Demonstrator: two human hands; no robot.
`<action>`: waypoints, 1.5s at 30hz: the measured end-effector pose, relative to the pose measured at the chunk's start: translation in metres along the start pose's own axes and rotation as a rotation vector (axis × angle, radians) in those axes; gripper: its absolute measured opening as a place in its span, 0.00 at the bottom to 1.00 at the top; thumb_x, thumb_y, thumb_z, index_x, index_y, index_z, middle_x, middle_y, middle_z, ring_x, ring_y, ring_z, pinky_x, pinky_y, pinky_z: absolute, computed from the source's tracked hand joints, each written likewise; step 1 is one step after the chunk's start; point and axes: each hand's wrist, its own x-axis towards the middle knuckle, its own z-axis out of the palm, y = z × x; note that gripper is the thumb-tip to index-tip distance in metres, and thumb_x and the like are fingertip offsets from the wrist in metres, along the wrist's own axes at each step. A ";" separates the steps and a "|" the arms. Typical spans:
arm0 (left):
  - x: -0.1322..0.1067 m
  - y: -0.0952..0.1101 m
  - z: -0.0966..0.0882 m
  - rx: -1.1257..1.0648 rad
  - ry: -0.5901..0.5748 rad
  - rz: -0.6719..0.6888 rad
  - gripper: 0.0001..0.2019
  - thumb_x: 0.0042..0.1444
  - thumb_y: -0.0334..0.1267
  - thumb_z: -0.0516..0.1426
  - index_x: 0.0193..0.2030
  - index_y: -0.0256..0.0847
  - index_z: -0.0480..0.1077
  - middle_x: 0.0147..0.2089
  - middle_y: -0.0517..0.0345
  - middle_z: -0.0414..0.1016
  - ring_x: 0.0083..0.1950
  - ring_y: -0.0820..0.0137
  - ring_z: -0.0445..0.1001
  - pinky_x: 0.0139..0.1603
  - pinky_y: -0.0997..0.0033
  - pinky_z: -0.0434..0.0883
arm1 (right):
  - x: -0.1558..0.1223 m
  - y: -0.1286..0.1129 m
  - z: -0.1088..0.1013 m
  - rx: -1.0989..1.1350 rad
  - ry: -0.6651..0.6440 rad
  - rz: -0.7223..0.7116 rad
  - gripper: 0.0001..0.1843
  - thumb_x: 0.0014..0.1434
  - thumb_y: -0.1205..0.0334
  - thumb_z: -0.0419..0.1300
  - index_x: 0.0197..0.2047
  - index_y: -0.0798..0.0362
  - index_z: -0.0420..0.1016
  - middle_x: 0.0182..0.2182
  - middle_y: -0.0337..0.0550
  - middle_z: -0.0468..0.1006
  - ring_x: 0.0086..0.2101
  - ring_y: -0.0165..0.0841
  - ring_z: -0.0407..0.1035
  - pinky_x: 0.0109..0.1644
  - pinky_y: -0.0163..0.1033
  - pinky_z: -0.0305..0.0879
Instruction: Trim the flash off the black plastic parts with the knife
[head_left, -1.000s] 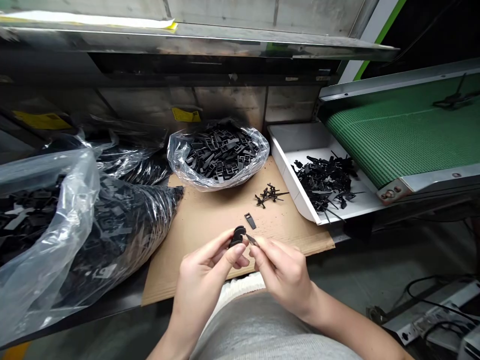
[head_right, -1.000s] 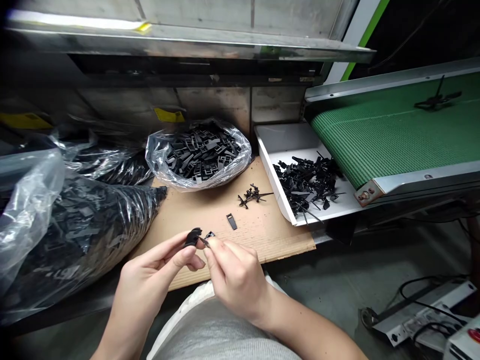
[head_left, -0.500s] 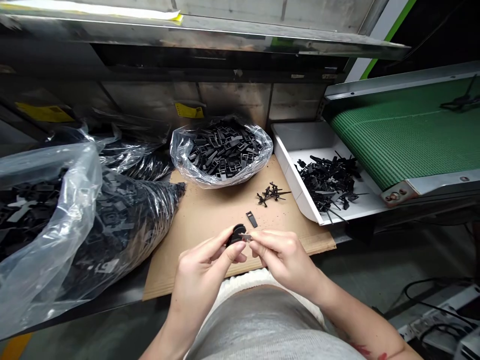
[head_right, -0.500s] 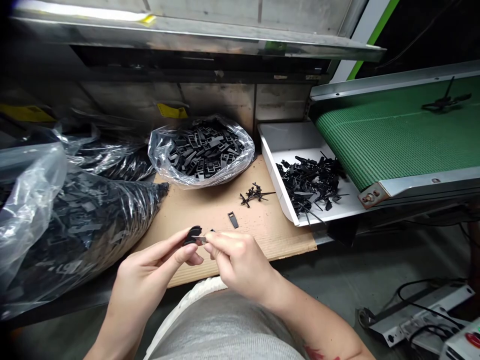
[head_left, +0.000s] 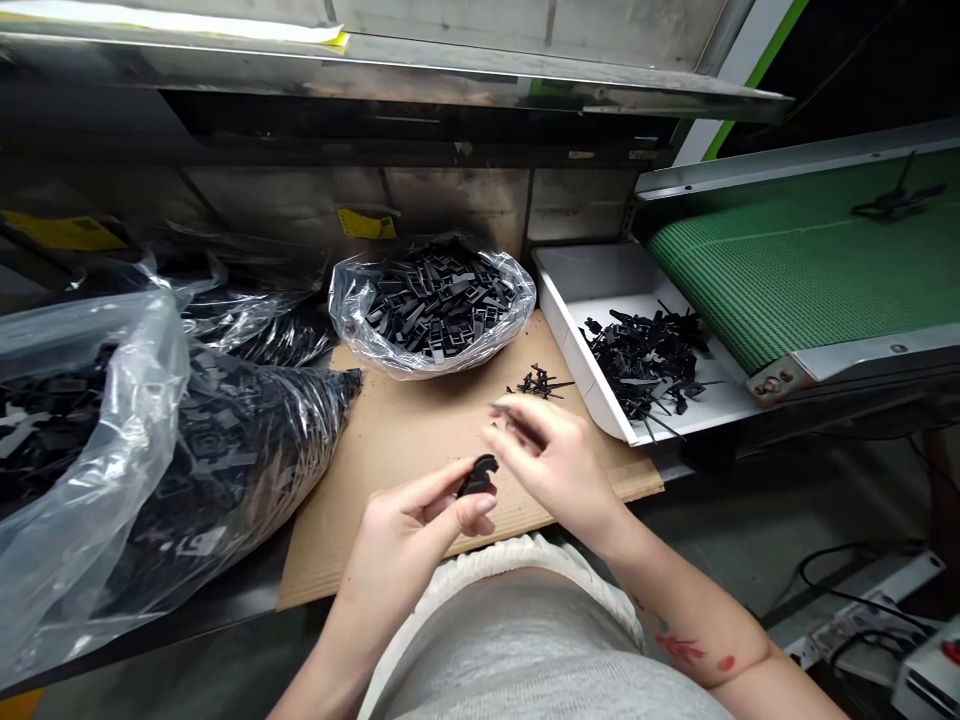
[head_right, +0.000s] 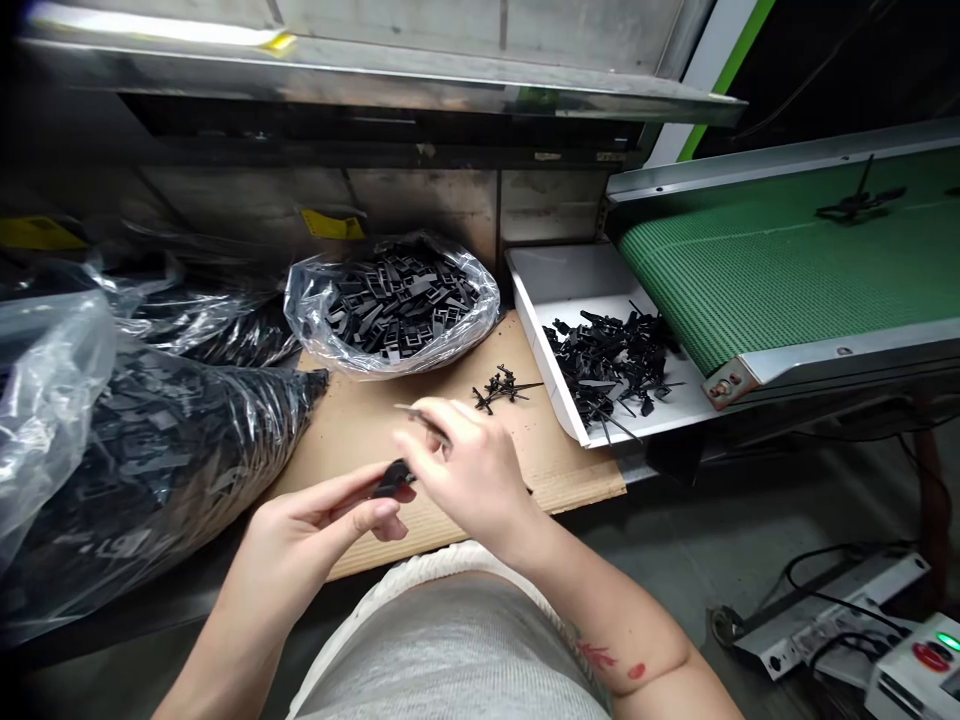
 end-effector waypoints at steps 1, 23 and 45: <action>-0.001 0.001 0.000 -0.013 -0.006 -0.008 0.13 0.43 0.36 0.60 0.38 0.38 0.75 0.20 0.64 0.76 0.26 0.71 0.74 0.30 0.77 0.71 | 0.001 0.002 0.000 0.046 0.066 -0.003 0.07 0.56 0.64 0.56 0.39 0.53 0.71 0.33 0.41 0.74 0.32 0.30 0.68 0.36 0.35 0.65; 0.006 -0.010 -0.003 -0.323 -0.094 0.070 0.06 0.48 0.34 0.59 0.34 0.38 0.75 0.25 0.59 0.75 0.28 0.71 0.70 0.34 0.73 0.68 | -0.040 0.003 -0.011 0.234 -0.161 0.001 0.11 0.61 0.67 0.50 0.42 0.54 0.73 0.24 0.37 0.69 0.24 0.25 0.62 0.30 0.32 0.61; 0.004 -0.011 -0.007 0.002 0.005 0.364 0.12 0.47 0.26 0.57 0.30 0.49 0.77 0.37 0.61 0.75 0.41 0.69 0.72 0.42 0.76 0.69 | -0.036 0.006 -0.013 0.179 -0.207 0.051 0.12 0.61 0.65 0.50 0.36 0.54 0.74 0.22 0.38 0.71 0.24 0.27 0.66 0.31 0.33 0.62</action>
